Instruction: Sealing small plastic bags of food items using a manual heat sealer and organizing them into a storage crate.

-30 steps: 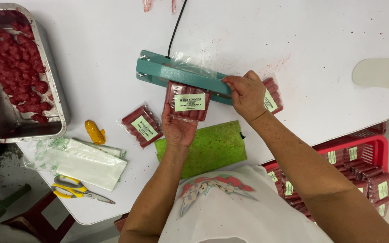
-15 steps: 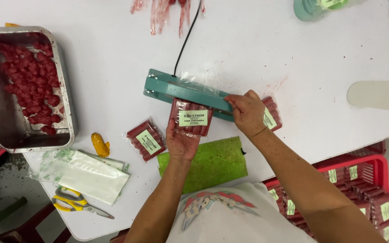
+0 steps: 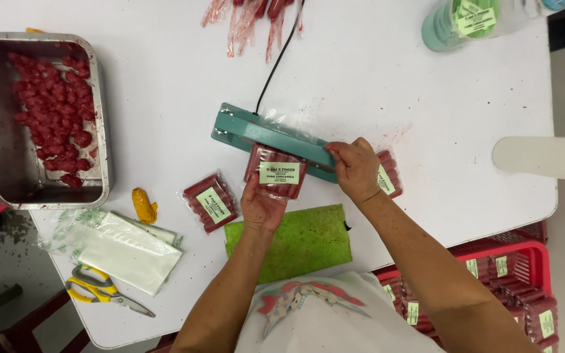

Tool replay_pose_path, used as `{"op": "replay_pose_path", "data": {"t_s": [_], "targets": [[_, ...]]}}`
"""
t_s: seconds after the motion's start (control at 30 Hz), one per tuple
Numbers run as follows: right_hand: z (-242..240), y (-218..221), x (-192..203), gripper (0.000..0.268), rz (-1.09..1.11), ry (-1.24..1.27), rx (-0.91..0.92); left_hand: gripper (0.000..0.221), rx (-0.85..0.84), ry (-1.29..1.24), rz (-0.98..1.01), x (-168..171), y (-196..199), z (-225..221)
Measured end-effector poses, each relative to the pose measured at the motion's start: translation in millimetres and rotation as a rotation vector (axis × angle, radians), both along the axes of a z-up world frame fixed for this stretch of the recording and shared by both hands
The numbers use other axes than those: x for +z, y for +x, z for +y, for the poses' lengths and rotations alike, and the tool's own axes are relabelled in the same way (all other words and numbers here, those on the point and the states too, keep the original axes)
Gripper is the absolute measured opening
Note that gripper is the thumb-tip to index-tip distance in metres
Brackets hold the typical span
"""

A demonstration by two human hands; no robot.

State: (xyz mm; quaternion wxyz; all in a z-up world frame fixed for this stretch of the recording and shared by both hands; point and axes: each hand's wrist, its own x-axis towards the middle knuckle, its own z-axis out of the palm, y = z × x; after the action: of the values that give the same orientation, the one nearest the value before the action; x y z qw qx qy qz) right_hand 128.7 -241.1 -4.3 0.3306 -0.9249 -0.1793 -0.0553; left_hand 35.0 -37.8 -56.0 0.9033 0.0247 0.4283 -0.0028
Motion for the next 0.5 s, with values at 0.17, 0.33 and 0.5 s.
{"op": "replay_pose_path", "data": {"t_s": [0.17,0.33,0.5], "targets": [[10,0,60,0.032,0.274,-0.146,0.006,0.043,-0.103,0.113,-0.03,-58,-27,5],[42,-34,131,0.043,-0.112,-0.103,0.159,0.04,-0.24,0.232,-0.051,-14,-78,25],[83,-110,103,0.06,0.168,0.311,0.249,0.041,-0.337,0.398,-0.099,80,-98,42]]}}
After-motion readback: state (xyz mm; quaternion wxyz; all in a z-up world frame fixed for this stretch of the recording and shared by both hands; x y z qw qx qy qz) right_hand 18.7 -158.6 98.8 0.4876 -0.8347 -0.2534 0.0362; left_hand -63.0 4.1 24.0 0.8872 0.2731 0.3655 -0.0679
